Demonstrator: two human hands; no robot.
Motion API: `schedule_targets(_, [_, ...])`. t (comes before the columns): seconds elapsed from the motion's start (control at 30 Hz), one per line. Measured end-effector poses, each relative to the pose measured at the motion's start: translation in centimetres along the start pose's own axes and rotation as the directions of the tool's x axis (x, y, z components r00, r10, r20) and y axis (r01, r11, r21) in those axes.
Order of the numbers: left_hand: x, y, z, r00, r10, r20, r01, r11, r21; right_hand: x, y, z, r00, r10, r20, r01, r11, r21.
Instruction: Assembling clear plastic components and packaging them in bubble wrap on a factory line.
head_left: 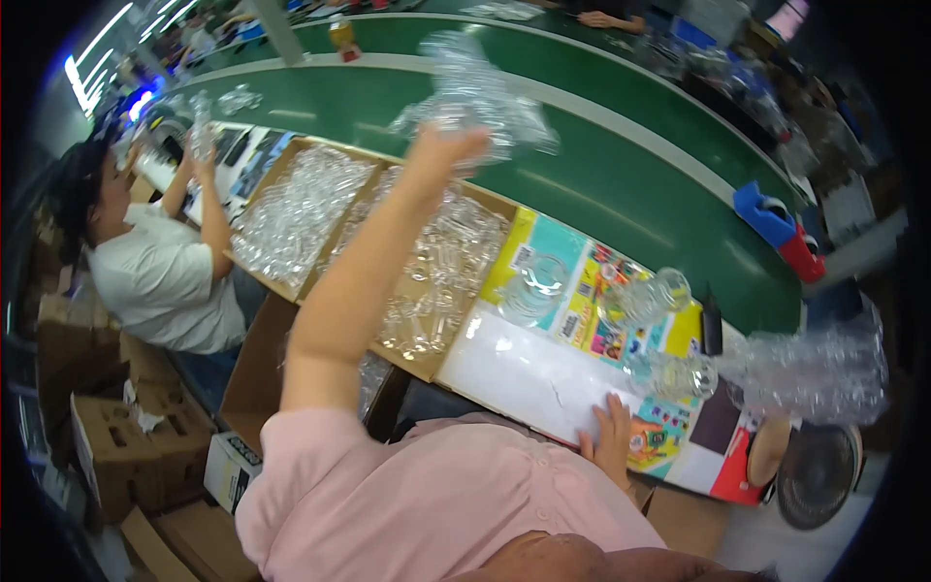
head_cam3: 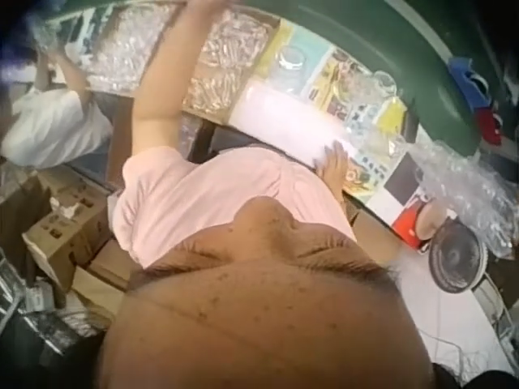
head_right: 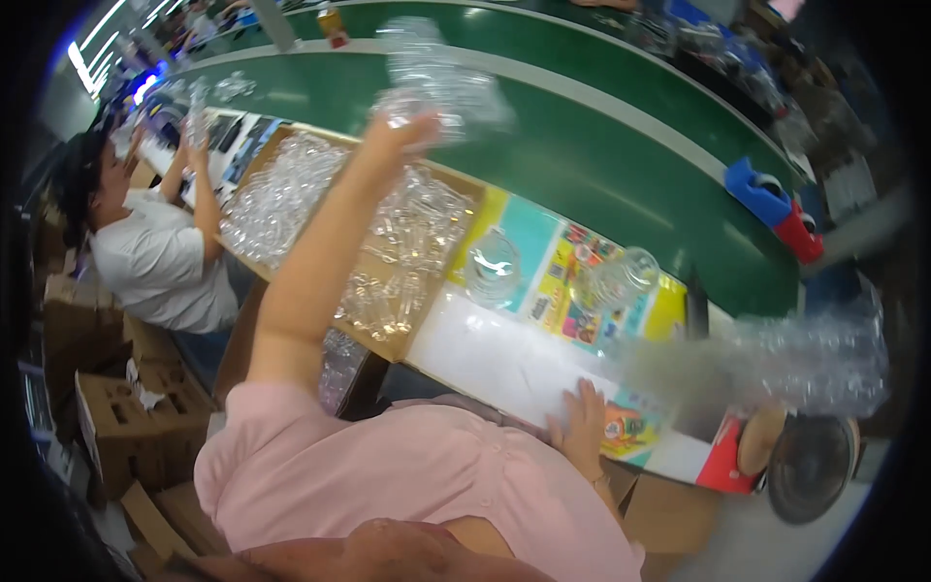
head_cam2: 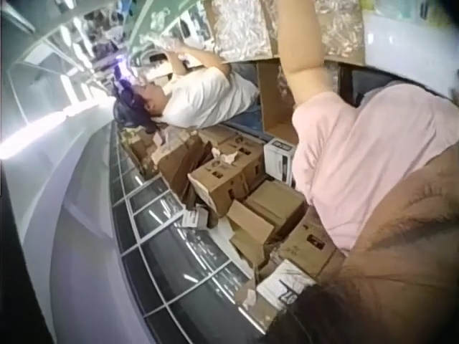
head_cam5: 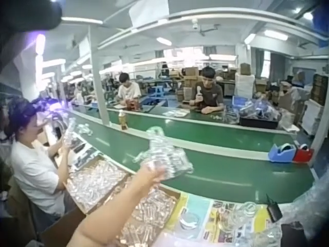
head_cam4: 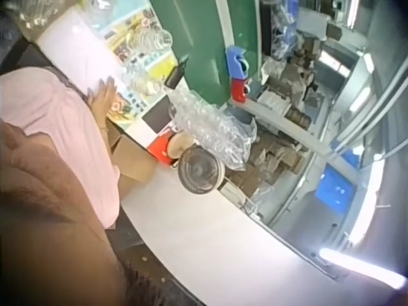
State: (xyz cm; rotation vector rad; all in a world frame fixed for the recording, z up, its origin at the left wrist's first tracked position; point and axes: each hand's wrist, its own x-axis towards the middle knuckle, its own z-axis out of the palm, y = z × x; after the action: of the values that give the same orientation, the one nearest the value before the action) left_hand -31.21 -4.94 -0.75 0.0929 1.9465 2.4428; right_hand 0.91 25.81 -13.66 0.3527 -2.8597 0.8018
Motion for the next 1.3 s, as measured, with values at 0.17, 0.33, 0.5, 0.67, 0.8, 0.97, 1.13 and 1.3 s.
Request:
schedule_targets(0.17, [8.1,-10.6,7.8,0.807,-0.244,0.538,0.25,0.966,0.063,-2.1,3.2,3.1,0.998,-0.005,-0.068,-0.001,0.997,-0.077])
schedule_targets(0.33, [9.5,-17.0,13.7,0.896,-0.306,0.32,0.117,0.861,0.495,-2.9,4.4,3.7,0.993,-0.099,-0.063,0.085,0.976,-0.199])
schedule_targets(0.5, [8.9,-14.0,10.0,0.821,0.229,0.523,-0.571,0.346,0.745,-3.2,5.2,4.2,0.992,-0.107,-0.064,0.09,0.971,-0.222])
schedule_targets(0.67, [5.6,-5.3,-1.7,0.803,0.278,0.527,-0.566,0.079,0.82,-2.1,3.8,3.4,0.993,-0.087,-0.074,0.069,0.973,-0.218])
schedule_targets(0.8, [2.3,-4.2,-15.9,0.733,0.655,0.185,-0.207,-0.044,0.977,-1.6,2.8,3.1,0.992,-0.083,-0.097,0.06,0.975,-0.215])
schedule_targets(0.97, [-2.3,-6.2,-25.4,0.761,0.648,0.03,0.101,-0.163,0.981,-1.0,1.2,3.0,0.997,-0.042,-0.072,0.026,0.977,-0.21])
schedule_targets(1.13, [-5.1,-3.8,-20.4,0.759,0.643,-0.099,-0.072,0.234,0.969,-1.8,1.0,3.2,0.992,-0.055,-0.113,0.027,0.971,-0.239])
schedule_targets(1.3, [-15.7,3.0,-11.7,0.497,0.856,0.143,-0.469,0.126,0.874,-2.0,1.1,3.4,0.989,-0.08,-0.126,0.044,0.964,-0.263])
